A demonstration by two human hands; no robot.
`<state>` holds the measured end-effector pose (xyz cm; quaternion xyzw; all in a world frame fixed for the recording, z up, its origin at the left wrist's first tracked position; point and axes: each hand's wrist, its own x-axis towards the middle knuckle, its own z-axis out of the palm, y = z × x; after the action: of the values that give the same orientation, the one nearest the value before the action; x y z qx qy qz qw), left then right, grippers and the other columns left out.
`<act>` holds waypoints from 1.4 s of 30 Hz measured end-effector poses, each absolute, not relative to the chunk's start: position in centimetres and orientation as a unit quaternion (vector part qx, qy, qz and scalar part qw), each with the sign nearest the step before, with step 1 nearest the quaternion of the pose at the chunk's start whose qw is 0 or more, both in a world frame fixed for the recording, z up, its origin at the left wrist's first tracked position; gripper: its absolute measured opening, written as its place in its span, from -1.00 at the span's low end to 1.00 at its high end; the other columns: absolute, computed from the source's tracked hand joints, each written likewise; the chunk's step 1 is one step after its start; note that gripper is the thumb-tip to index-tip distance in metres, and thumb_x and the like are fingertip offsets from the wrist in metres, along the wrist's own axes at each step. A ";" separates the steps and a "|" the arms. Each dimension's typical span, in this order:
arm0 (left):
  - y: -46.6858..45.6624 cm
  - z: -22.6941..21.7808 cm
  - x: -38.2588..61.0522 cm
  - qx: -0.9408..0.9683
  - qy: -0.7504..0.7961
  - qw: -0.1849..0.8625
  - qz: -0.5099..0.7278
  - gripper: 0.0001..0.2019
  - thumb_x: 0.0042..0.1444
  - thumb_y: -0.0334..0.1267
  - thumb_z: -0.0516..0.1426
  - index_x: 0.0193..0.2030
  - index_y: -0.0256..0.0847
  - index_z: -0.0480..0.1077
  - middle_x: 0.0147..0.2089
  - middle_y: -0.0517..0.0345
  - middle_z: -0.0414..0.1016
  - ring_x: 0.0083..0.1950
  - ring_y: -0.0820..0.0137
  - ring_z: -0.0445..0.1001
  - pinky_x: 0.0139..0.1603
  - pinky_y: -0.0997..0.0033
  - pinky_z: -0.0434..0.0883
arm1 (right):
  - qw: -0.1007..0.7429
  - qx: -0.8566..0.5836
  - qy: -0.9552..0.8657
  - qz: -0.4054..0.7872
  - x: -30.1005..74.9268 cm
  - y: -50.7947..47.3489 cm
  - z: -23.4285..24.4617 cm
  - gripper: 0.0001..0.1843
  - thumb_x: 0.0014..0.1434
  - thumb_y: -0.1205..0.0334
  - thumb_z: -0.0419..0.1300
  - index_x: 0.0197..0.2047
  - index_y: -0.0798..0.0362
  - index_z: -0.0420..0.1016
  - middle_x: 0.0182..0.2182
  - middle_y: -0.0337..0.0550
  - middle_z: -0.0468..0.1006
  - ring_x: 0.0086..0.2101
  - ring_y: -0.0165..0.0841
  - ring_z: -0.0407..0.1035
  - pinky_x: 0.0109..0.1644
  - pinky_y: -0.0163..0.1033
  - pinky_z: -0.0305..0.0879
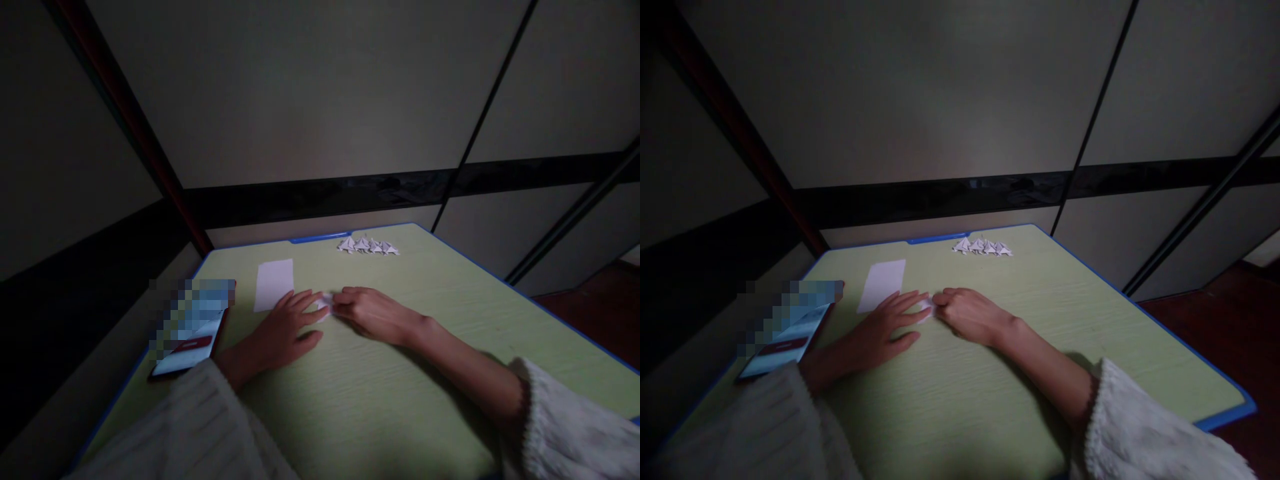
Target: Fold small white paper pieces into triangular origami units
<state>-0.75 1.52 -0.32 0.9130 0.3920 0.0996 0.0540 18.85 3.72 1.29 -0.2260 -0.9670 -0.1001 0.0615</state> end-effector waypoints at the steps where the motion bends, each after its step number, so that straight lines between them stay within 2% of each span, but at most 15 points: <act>1: 1.4 -0.3 -0.8 0.915 0.388 0.059 0.097 -0.60 0.03 -0.23 -0.04 0.06 -0.11 0.16 0.18 0.02 0.06 0.19 0.28 -0.03 0.14 0.12 -0.04 | 0.064 -0.234 -0.966 -0.089 19.0 3.6 1.3 -0.80 0.10 0.39 -0.07 -0.39 0.18 0.37 -0.42 -0.11 0.36 -0.38 -0.39 0.22 -0.29 -0.29 0.12; 7: 0.6 0.2 -0.8 0.922 0.375 0.064 0.077 -0.48 0.06 -0.11 -0.09 0.16 -0.21 -0.05 0.22 -0.03 -0.06 0.22 0.27 -0.15 0.15 0.16 -0.03 | 0.087 -0.262 -0.961 -0.028 19.8 3.4 1.7 -0.78 0.06 0.41 -0.06 -0.34 0.15 0.40 -0.40 -0.10 0.36 -0.36 -0.39 0.21 -0.28 -0.28 0.12; 12: 0.6 0.1 -0.5 0.922 0.377 0.055 0.073 -0.53 0.08 -0.12 -0.13 0.15 -0.14 -0.04 0.23 -0.02 -0.09 0.23 0.26 -0.15 0.14 0.15 -0.01 | 0.154 -0.264 -0.948 0.087 20.2 3.9 1.2 -0.73 0.04 0.48 -0.06 -0.29 0.14 0.42 -0.39 -0.12 0.34 -0.33 -0.42 0.22 -0.24 -0.33 0.14; 15: 0.7 -0.2 -0.6 0.921 0.378 0.054 0.075 -0.54 0.09 -0.14 -0.14 0.15 -0.14 -0.02 0.23 -0.02 -0.09 0.23 0.27 -0.15 0.15 0.16 -0.02 | 0.181 -0.270 -0.935 0.143 20.3 3.9 1.1 -0.74 0.10 0.37 -0.06 -0.19 0.15 0.39 -0.38 -0.12 0.31 -0.34 -0.44 0.22 -0.24 -0.35 0.16; 19: 0.8 -0.2 -0.5 0.919 0.381 0.056 0.083 -0.55 0.09 -0.16 -0.13 0.14 -0.15 0.01 0.22 -0.02 -0.05 0.22 0.27 -0.12 0.15 0.18 -0.01 | 0.152 -0.284 -0.942 0.097 19.9 3.3 1.4 -0.61 0.10 0.10 -0.06 -0.13 0.20 0.33 -0.36 -0.07 0.27 -0.31 -0.36 0.18 -0.22 -0.26 0.14; 22: 0.7 0.0 -0.4 0.917 0.385 0.057 0.082 -0.57 0.09 -0.17 -0.13 0.13 -0.14 0.03 0.22 -0.02 -0.05 0.22 0.28 -0.12 0.15 0.18 -0.01 | 0.124 -0.309 -0.941 0.055 19.5 2.9 1.5 -0.53 0.11 0.01 -0.13 -0.12 0.20 0.31 -0.35 -0.05 0.25 -0.33 -0.34 0.16 -0.26 -0.23 0.13; 29: 0.6 -0.3 -0.6 0.912 0.398 0.065 0.078 -0.57 0.10 -0.18 -0.15 0.14 -0.12 -0.01 0.24 -0.02 -0.11 0.23 0.30 -0.18 0.15 0.16 -0.04 | 0.104 -0.337 -0.936 0.022 18.9 3.2 1.3 -0.46 0.11 -0.07 -0.23 -0.05 0.12 0.24 -0.32 -0.07 0.22 -0.34 -0.34 0.14 -0.31 -0.23 0.11; 34: 0.6 -0.1 -0.5 0.910 0.399 0.081 0.076 -0.59 0.10 -0.19 -0.13 0.12 -0.13 0.05 0.24 -0.04 -0.12 0.24 0.30 -0.20 0.16 0.16 -0.05 | 0.098 -0.344 -0.934 0.018 18.6 3.6 1.0 -0.45 0.11 -0.08 -0.26 -0.02 0.09 0.22 -0.31 -0.08 0.20 -0.33 -0.34 0.14 -0.30 -0.22 0.13; 42: 0.7 -0.2 -0.3 0.914 0.393 0.062 0.085 -0.59 0.10 -0.18 -0.14 0.11 -0.12 0.06 0.24 0.01 -0.13 0.23 0.28 -0.16 0.15 0.17 -0.04 | 0.087 -0.337 -0.937 -0.003 18.5 3.8 1.3 -0.38 0.06 -0.15 -0.24 -0.04 0.15 0.23 -0.31 -0.04 0.20 -0.30 -0.29 0.13 -0.25 -0.16 0.15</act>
<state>-0.30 0.68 -0.18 0.9135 0.3929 0.0854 0.0617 18.50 3.82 1.27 -0.3370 -0.9374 -0.0029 0.0874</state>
